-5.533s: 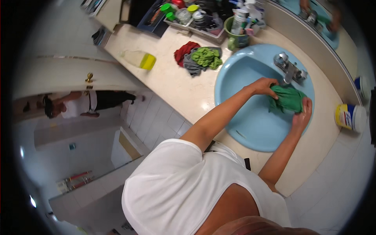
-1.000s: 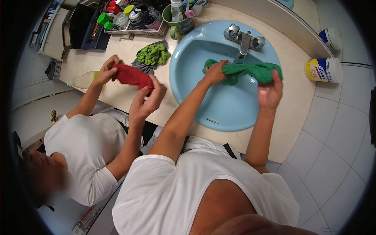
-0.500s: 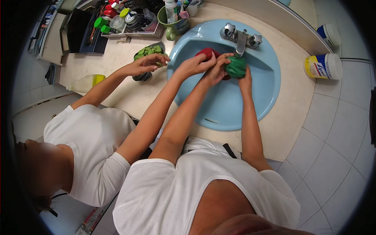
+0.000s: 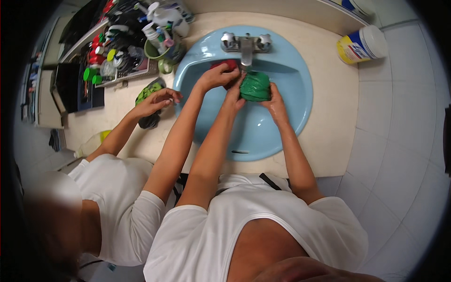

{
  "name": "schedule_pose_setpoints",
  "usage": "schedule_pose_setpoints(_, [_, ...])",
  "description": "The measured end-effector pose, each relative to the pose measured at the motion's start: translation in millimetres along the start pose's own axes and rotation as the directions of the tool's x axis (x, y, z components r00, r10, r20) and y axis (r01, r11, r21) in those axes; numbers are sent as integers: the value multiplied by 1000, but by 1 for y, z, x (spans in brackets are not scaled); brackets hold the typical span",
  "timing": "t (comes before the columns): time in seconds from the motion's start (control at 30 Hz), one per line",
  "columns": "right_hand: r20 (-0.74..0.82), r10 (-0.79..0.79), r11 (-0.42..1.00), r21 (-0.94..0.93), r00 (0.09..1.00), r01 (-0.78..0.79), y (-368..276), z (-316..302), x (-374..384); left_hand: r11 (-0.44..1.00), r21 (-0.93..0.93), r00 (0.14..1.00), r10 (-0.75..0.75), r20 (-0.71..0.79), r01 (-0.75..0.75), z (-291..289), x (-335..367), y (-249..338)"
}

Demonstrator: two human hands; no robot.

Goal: The person washes cloths in a bathroom sink by rinsing them under the faucet, pouring liquid soap onto them from a bottle, and lathering and scrubbing the cloths by hand.

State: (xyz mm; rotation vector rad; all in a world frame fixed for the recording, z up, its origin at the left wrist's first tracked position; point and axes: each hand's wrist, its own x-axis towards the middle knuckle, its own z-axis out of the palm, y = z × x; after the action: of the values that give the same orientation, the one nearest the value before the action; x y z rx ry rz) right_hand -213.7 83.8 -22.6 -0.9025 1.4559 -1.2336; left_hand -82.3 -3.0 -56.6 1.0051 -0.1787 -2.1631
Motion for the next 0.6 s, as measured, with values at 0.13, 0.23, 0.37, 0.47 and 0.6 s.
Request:
schedule_pose_setpoints(0.13, [258,226,929,233,939,-287,2,-11,-16,866,397,952,297,80,-304,4,-14,2])
schedule_pose_setpoints(0.23, [465,330,502,651,822,-570,-19,3,-23,493,676,820,478,315,-548,21,-40,-6])
schedule_pose_setpoints(0.37, [303,412,247,871,859,-426,-1,13,-12,-46,779,690,435,579,-625,54,-80,-21])
schedule_pose_setpoints(0.47, [1,359,473,862,933,-183,-23,33,-8,237,758,682,644,345,-607,54,-88,-22])
schedule_pose_setpoints(0.6, [-330,156,844,533,931,48,-52,39,-18,464,669,730,662,173,-580,63,-88,-21])
